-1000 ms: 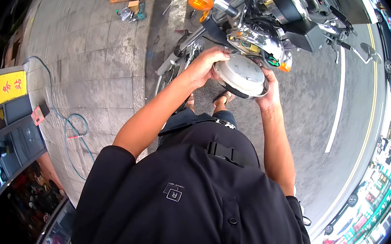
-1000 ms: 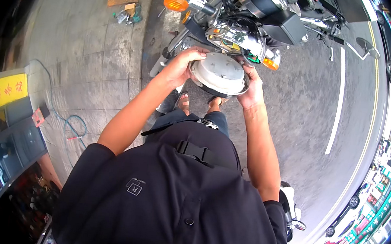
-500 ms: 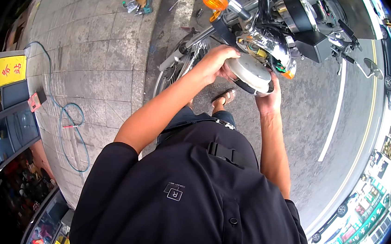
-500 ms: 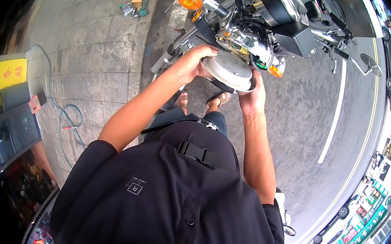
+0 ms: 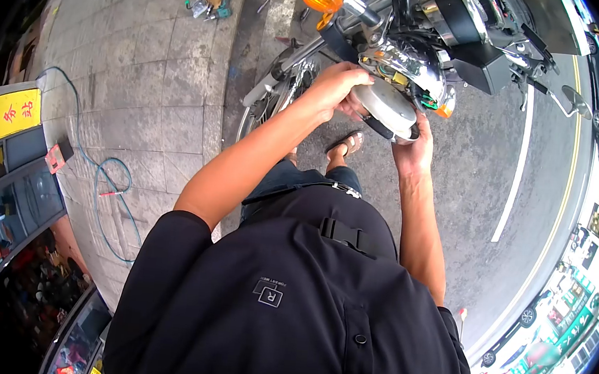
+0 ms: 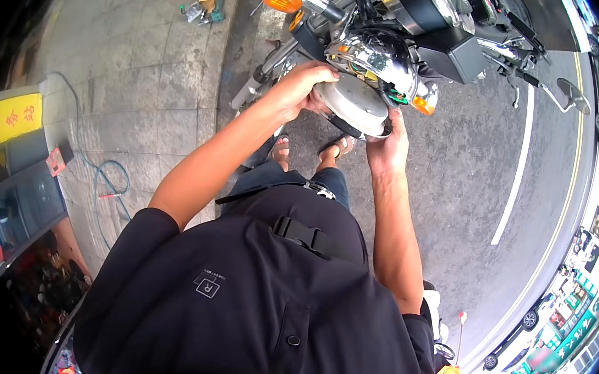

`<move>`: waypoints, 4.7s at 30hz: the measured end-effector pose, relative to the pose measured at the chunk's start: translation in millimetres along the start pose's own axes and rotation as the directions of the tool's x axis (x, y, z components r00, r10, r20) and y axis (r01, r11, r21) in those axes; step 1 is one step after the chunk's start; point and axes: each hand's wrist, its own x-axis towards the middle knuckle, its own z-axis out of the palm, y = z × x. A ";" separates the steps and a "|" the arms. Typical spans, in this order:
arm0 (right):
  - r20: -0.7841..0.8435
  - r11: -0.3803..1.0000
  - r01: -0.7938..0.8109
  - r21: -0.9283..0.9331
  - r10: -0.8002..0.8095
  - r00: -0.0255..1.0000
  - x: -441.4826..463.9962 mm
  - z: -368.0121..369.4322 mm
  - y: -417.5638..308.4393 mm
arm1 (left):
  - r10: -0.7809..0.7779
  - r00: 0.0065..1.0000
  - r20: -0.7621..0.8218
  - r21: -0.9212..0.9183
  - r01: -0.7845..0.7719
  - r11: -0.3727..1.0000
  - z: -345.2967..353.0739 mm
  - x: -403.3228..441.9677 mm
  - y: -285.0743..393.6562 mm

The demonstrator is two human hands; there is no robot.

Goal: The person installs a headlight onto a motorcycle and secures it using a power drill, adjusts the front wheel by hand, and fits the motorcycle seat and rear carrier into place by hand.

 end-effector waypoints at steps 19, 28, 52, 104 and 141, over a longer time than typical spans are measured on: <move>0.175 0.859 0.402 -0.319 -0.364 0.915 -36.4 8.1 5.7 | 0.008 0.991 0.133 -0.300 0.033 0.953 2.2 1.9 -5.6; 0.042 0.884 0.337 -0.325 -0.342 0.939 -28.6 17.9 10.8 | 0.258 0.959 0.120 -0.223 -0.228 0.948 10.6 -10.9 -31.1; 0.474 -0.012 0.535 -0.845 -0.480 0.738 -3.9 7.5 -60.0 | 0.295 0.938 0.182 -0.165 -0.266 0.950 5.1 1.3 -20.0; -0.189 0.675 0.712 -0.192 -0.737 0.648 43.0 50.8 -8.8 | 0.234 0.969 0.079 -0.053 -0.230 0.972 9.4 -12.5 -6.3; -0.313 0.856 0.516 0.022 -0.484 0.817 36.2 50.3 -24.5 | 0.201 0.976 -0.083 -0.154 -0.212 0.965 41.0 -32.3 -10.8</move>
